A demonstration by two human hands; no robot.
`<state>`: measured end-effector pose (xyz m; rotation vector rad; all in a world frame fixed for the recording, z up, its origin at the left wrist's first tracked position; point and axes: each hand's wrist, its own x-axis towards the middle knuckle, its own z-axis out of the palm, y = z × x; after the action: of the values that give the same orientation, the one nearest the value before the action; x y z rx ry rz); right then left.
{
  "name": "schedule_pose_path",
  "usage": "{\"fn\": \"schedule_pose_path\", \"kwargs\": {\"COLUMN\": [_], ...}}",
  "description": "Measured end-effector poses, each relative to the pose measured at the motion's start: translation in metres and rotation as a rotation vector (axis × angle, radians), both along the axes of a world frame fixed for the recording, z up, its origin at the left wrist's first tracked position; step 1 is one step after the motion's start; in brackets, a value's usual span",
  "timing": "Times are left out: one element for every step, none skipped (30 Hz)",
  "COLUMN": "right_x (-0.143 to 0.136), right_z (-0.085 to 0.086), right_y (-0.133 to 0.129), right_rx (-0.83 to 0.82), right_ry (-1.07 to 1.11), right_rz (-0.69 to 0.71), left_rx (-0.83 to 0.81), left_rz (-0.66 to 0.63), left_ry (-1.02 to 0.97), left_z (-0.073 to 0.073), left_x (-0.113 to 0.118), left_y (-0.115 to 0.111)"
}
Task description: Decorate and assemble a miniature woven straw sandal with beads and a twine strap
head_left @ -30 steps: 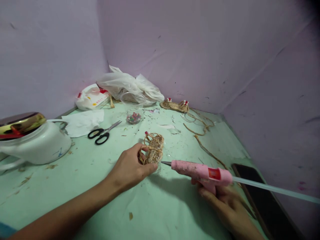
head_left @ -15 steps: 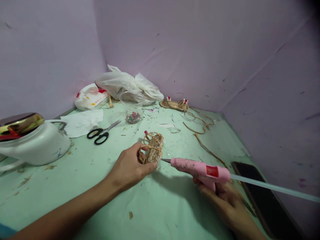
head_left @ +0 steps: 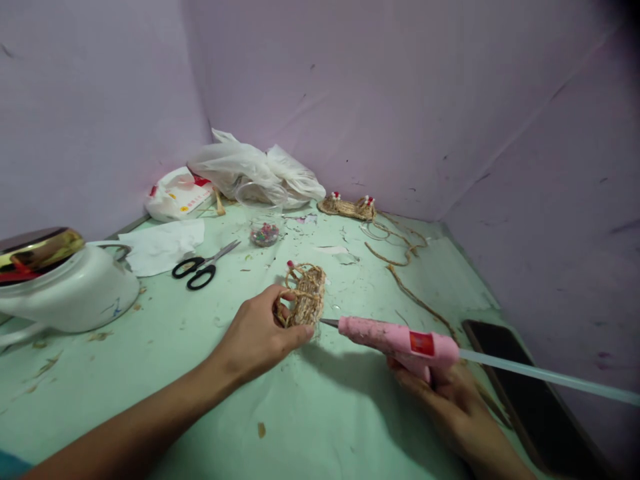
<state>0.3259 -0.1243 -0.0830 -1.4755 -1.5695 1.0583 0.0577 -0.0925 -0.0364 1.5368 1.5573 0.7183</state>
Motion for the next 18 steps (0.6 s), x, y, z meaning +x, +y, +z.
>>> {"fn": "schedule_pose_path", "kwargs": {"right_x": [0.001, 0.001, 0.001, 0.001, 0.001, 0.000, -0.001, -0.001, -0.002, -0.003, -0.003, -0.003, -0.003, -0.003, -0.002, -0.002, 0.000, 0.001], "right_z": [-0.001, -0.002, -0.002, -0.002, -0.002, -0.001, 0.000, 0.002, 0.004, 0.006, 0.008, 0.010, 0.012, 0.013, 0.014, 0.014, 0.015, 0.015], "right_y": [0.000, 0.000, 0.000, 0.001, 0.001, 0.001, 0.001, 0.001, 0.001, 0.001, 0.001, 0.001, 0.002, 0.003, 0.005, 0.006, 0.007, 0.008], "right_rx": [-0.002, -0.003, 0.001, 0.009, 0.017, 0.022, 0.024, 0.023, 0.022, 0.018, 0.014, 0.007, -0.003, -0.012, -0.017, -0.015, -0.008, 0.001], "right_ry": [0.005, 0.008, 0.010, 0.011, 0.009, 0.006, 0.005, 0.008, 0.016, 0.028, 0.043, 0.063, 0.091, 0.126, 0.159, 0.187, 0.205, 0.211], "right_rz": [0.008, 0.012, 0.016, 0.015, 0.011, 0.005, 0.005, 0.004, -0.005, -0.018, -0.034, -0.048, -0.057, -0.061, -0.059, -0.056, -0.058, -0.059], "left_rx": [-0.002, -0.004, -0.004, -0.004, -0.001, 0.002, 0.003, 0.002, -0.001, -0.002, -0.002, 0.002, 0.008, 0.015, 0.021, 0.023, 0.023, 0.022], "left_rz": [0.001, 0.001, 0.003, 0.003, 0.003, 0.003, 0.003, 0.003, 0.000, -0.005, -0.013, -0.019, -0.025, -0.028, -0.028, -0.029, -0.031, -0.034], "left_ry": [0.001, 0.001, 0.001, 0.002, 0.004, 0.006, 0.011, 0.017, 0.024, 0.036, 0.057, 0.090, 0.134, 0.183, 0.231, 0.269, 0.294, 0.306], "left_z": [0.000, 0.000, 0.001, 0.001, 0.001, 0.002, 0.002, 0.003, 0.003, 0.003, 0.003, 0.003, 0.003, 0.003, 0.003, 0.003, 0.003, 0.004], "left_x": [0.000, 0.000, 0.000, 0.000, 0.000, 0.000, 0.001, 0.001, 0.001, 0.001, 0.002, 0.002, 0.002, 0.003, 0.003, 0.004, 0.004, 0.004], "left_y": [0.000, 0.000, -0.001, -0.001, -0.001, -0.001, -0.001, -0.001, -0.001, -0.001, -0.001, -0.002, -0.003, -0.003, -0.004, -0.005, -0.005, -0.005]}}
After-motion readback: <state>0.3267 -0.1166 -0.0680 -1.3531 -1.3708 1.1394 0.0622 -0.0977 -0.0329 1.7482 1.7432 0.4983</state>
